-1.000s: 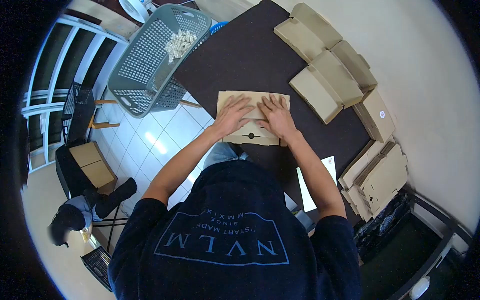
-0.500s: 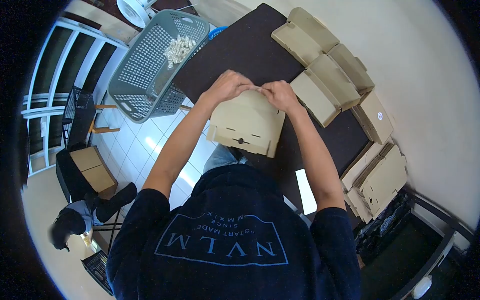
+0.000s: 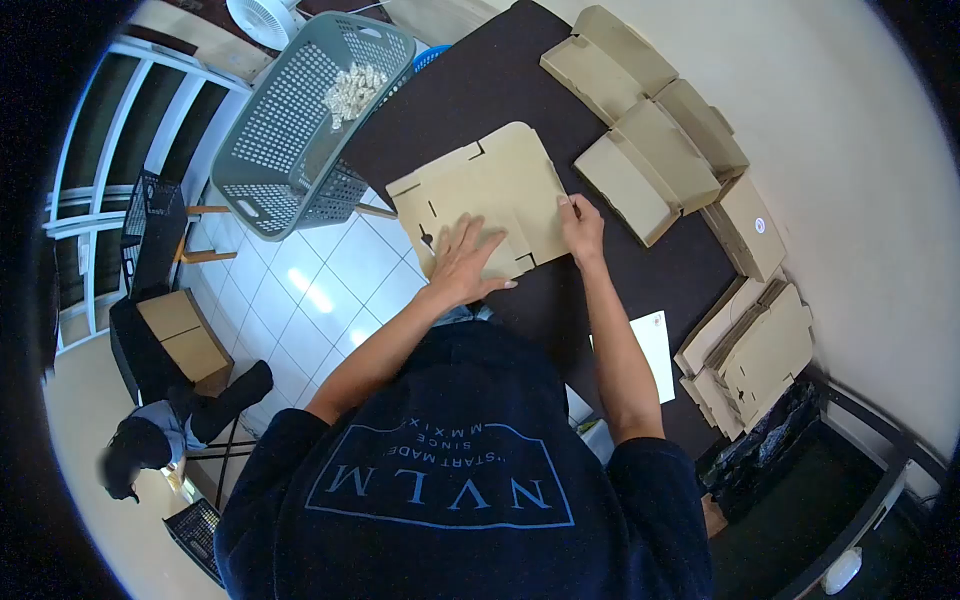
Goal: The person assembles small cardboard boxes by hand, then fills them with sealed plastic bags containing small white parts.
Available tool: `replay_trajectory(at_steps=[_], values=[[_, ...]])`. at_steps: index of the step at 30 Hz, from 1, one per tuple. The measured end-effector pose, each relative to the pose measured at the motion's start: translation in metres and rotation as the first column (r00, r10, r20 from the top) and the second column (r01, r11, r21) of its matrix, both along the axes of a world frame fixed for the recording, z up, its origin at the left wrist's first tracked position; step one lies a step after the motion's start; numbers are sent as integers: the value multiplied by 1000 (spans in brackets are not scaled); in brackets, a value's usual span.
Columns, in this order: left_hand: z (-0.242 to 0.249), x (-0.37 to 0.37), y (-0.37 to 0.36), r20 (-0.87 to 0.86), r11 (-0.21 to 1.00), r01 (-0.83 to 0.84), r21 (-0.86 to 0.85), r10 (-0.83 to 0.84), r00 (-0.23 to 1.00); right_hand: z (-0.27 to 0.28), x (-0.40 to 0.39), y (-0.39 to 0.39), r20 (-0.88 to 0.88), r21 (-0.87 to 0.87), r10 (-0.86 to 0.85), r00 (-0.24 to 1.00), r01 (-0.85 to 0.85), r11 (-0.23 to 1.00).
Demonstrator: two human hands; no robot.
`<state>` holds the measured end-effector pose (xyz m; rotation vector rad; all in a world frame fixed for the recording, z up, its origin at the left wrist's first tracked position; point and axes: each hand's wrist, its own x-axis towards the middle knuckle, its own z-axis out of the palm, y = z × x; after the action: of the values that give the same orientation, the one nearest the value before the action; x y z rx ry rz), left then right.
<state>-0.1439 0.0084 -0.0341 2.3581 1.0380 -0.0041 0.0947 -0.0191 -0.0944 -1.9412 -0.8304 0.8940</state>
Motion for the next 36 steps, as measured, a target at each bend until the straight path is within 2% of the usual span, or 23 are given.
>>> replay_trajectory(at_steps=[1, 3, 4, 5, 7, 8, 9, 10, 11, 13, 15, 16, 17, 18, 20, 24, 26, 27, 29, 31, 33, 35, 36], values=[[-5, -5, 3, 1, 1000, -3, 1, 3, 1000, -6, -4, -4, 1, 1, 3, 1000, -3, 1000], [-13, -17, 19, -49, 997, 28, 74, -25, 998, -16, -15, -12, -101, -78, -154, 983, 146, 986], [-20, -23, 27, 12, 996, 19, 83, -21, 1000, -12, -22, -14, -74, -109, -182, 980, 173, 979], [-26, -30, 36, 13, 996, 11, 85, -12, 1000, -7, -24, -17, -74, -107, -174, 982, 166, 980], [-32, -39, 47, 107, 998, -6, 69, -2, 994, 17, -27, -21, -122, -451, -126, 985, 57, 890], [-31, -40, 46, 162, 986, -44, 161, 18, 987, 32, -24, -24, -78, -538, 29, 997, -67, 840], [-31, -36, 47, 164, 985, -49, 163, 22, 986, 37, -23, -24, -76, -537, 34, 997, -69, 841], [-33, -30, 50, 212, 985, -96, 144, 64, 975, 40, -21, -25, 268, -493, 218, 938, -61, 868], [-36, -22, 52, 258, 982, -142, 123, 106, 960, 44, -20, -26, 579, -449, 352, 736, -73, 891], [-40, -1, 61, 335, 983, -165, 87, 127, 934, 59, -21, -3, 565, -401, 313, 764, -77, 913], [-43, 23, 75, 409, 981, -188, 47, 153, 899, 52, -16, 22, 321, -159, 254, 912, -213, 964], [-45, 36, 86, 431, 964, -232, -132, 266, 862, 48, -15, 35, 322, -158, 258, 911, -217, 963], [-45, 45, 97, 429, 915, -261, -308, 379, 820, 44, -15, 46, 192, -207, 243, 951, -203, 957], [-47, 52, 106, 428, 914, -264, -308, 380, 820, 38, -14, 56, 59, -257, 217, 974, -195, 947], [-49, 64, 126, 311, 855, -354, -379, 478, 821, 9, -4, 69, 84, -248, 165, 983, -140, 959], [-54, 75, 158, 153, 878, -370, -304, 429, 891, 11, 4, 88, 11, -223, 114, 993, -109, 969], [-48, 78, 167, 21, 796, -333, -506, 397, 918, 17, 3, 96, 53, -242, 150, 987, -133, 961], [-52, 80, 169, 18, 795, -333, -507, 396, 918, 14, 5, 100, 98, -255, 186, 978, -156, 954], [-60, 81, 168, 64, 873, -306, -380, 355, 933, -5, 12, 105, 148, -215, 208, 967, -174, 961], [-55, 77, 159, 125, 887, -263, -379, 331, 935, -7, 11, 105, 197, -174, 226, 954, -193, 966], [-53, 72, 142, 188, 901, -221, -375, 307, 933, -1, 8, 96, 510, -35, 229, 829, -245, 969], [-55, 68, 126, 350, 980, -198, 21, 179, 920, 26, -4, 84, 543, -80, 255, 800, -253, 964], [-57, 67, 121, 350, 981, -194, 20, 174, 920, 35, -11, 79, 576, -123, 281, 768, -258, 958]])
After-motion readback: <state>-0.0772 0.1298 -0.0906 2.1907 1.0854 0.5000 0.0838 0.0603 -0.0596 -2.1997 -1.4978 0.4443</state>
